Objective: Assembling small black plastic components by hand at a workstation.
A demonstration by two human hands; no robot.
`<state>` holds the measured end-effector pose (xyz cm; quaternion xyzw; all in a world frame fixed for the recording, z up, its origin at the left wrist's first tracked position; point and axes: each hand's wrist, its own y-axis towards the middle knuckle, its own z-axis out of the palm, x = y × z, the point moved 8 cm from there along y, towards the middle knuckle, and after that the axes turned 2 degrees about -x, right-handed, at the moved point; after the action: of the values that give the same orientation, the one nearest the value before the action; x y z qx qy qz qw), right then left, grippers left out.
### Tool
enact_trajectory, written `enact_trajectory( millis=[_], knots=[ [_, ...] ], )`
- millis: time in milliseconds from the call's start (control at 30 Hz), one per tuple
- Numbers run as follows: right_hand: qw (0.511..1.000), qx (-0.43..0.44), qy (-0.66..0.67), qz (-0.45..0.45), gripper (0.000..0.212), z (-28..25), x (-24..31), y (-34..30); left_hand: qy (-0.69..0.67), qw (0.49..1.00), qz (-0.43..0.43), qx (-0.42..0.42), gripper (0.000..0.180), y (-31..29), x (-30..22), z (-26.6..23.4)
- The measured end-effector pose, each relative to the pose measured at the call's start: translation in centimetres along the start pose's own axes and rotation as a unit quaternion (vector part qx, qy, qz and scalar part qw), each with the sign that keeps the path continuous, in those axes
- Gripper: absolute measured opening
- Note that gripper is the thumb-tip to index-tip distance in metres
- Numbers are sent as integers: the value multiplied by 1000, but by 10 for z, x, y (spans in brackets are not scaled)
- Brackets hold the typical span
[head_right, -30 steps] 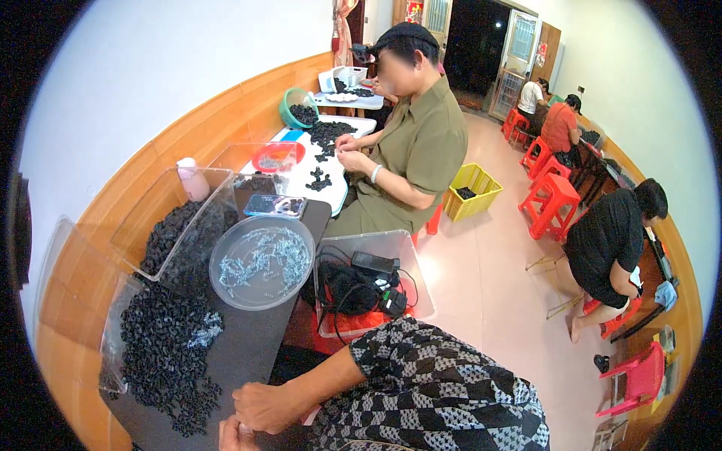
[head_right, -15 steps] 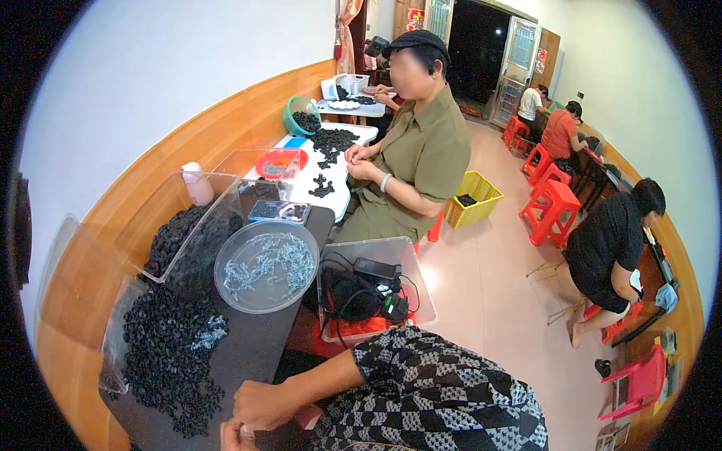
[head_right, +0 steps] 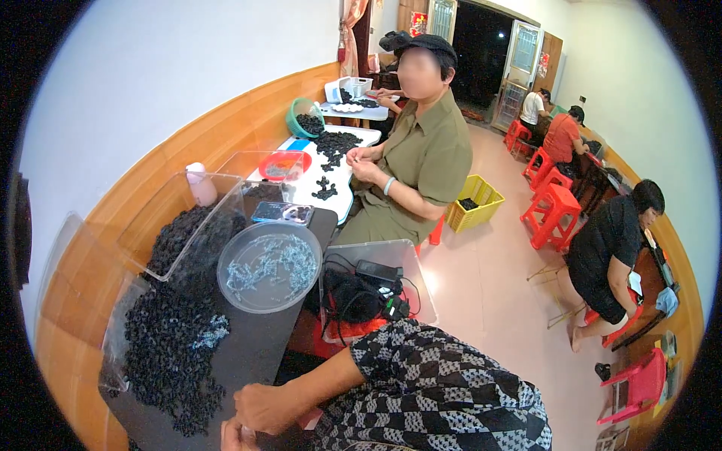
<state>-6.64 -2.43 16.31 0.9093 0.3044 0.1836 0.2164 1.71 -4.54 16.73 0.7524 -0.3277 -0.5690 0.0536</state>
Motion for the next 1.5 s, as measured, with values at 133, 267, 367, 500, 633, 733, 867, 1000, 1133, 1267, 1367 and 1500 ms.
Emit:
enact_trajectory(
  millis=[133, 267, 367, 500, 633, 733, 867, 1000, 1133, 1267, 1367, 1500],
  knots=[
    [1000, 0, 6, -5, 23, -2, 0, 0, -8, 1000, -8, -3, 37, 2, -1, 0],
    [1000, 12, -10, 10, 22, -1, 2, 0, -5, 1000, -11, -2, 39, 0, 2, -1],
    [999, 30, -41, 18, 22, -4, 4, 1, 23, 1000, 2, -10, 40, 1, -6, -1],
    [998, 52, -26, 23, 23, -9, 5, 2, 13, 1000, -7, -7, 40, 4, -11, -3],
    [998, 33, -44, 16, 23, -12, 10, 2, 10, 1000, -25, 1, 39, 2, -8, -5],
    [999, 15, -46, 17, 22, -15, 14, 2, 3, 999, -43, 5, 36, -2, -2, -7],
    [997, 5, -68, 22, 23, -14, 20, 1, -4, 998, -57, 10, 27, -5, -2, -11],
    [994, -3, -107, 10, 23, -16, 18, -1, -6, 998, -65, -1, 22, -1, 2, -4],
    [990, -18, -139, 26, 23, -17, 9, -4, -10, 996, -86, 12, 34, 3, 27, 5],
    [997, -27, -73, 18, 21, -17, 9, -2, -78, 986, -146, -25, 23, -7, 39, -3],
    [995, -82, -2, 64, 24, -23, -5, -6, -135, 978, -152, -35, 27, 6, 28, 1],
    [993, -106, 35, 27, 24, -32, 7, -1, -122, 976, -176, -35, 20, -6, 31, -12]
  ],
)
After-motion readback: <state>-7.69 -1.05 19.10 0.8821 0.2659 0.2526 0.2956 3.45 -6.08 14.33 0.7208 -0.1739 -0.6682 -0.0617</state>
